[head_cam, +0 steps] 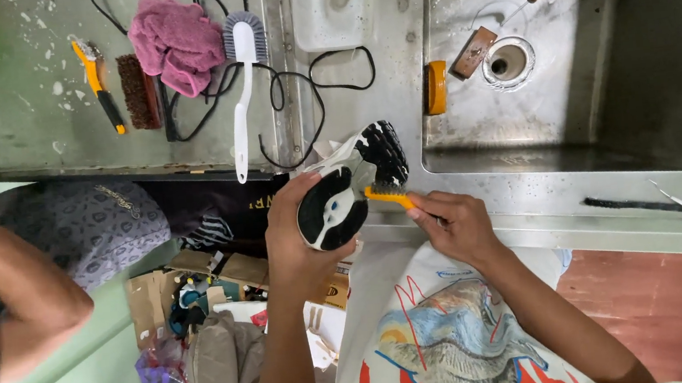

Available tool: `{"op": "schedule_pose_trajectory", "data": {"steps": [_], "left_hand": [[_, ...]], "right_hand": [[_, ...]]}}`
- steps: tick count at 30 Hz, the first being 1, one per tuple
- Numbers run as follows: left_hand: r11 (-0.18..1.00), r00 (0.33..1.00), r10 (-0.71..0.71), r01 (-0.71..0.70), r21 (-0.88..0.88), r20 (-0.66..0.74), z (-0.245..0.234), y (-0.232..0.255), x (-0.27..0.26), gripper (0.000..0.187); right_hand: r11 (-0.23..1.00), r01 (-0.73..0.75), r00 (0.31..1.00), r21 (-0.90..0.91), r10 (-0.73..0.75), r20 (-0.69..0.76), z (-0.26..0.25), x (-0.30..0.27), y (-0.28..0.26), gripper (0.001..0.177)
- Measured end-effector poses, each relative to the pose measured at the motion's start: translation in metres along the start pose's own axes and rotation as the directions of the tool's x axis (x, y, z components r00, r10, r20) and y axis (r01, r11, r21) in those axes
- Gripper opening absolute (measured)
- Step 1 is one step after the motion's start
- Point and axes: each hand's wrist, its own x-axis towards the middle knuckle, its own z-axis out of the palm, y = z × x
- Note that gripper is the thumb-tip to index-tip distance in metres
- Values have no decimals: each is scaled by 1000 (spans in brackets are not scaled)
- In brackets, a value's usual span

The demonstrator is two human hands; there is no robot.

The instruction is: The person scrubs a white and black sneaker with a yellow brush over a stainless steel sink. They focus on the sole and sides of the shoe, occasionally rinsing it under running water from the faucet.

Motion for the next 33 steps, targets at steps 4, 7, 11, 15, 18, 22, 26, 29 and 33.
{"op": "schedule_pose_trajectory", "data": {"steps": [4, 7, 11, 15, 18, 22, 26, 29, 33], "left_hand": [[1000, 1000, 4, -4, 14, 10, 3, 2, -2, 84], [999, 999, 26, -26, 22, 20, 3, 1, 0, 81], [998, 998, 46, -47, 29, 40, 0, -1, 0, 83], [991, 994, 83, -89, 98, 66, 7, -2, -2, 78], [996, 998, 43, -40, -78, 40, 0, -12, 1, 89], [994, 999, 51, -50, -93, 13, 2, -14, 0, 90], [992, 994, 109, -108, -69, 12, 6, -15, 1, 90], [986, 987, 158, -159, -48, -21, 9, -15, 2, 91], [979, 981, 191, -194, -62, -43, 14, -18, 6, 90]], "right_hand": [[1000, -3, 1000, 28, 2, 24, -5, -10, 7, 35], [996, -45, 999, -73, 44, -13, -12, 3, 8, 31], [1000, 19, 1000, 0, -19, 25, -5, 4, 0, 29], [989, 122, 991, -80, -117, 59, -13, 20, -22, 13], [982, 49, 999, -181, -49, 9, -20, 23, -2, 25], [982, -1, 1000, -187, -4, -22, -20, 18, 21, 24], [979, 50, 997, -199, -59, -40, -11, 18, 4, 24], [967, 21, 996, -255, -44, -84, -20, 21, 13, 25], [970, 17, 995, -243, -40, -91, -8, 18, 6, 25]]}}
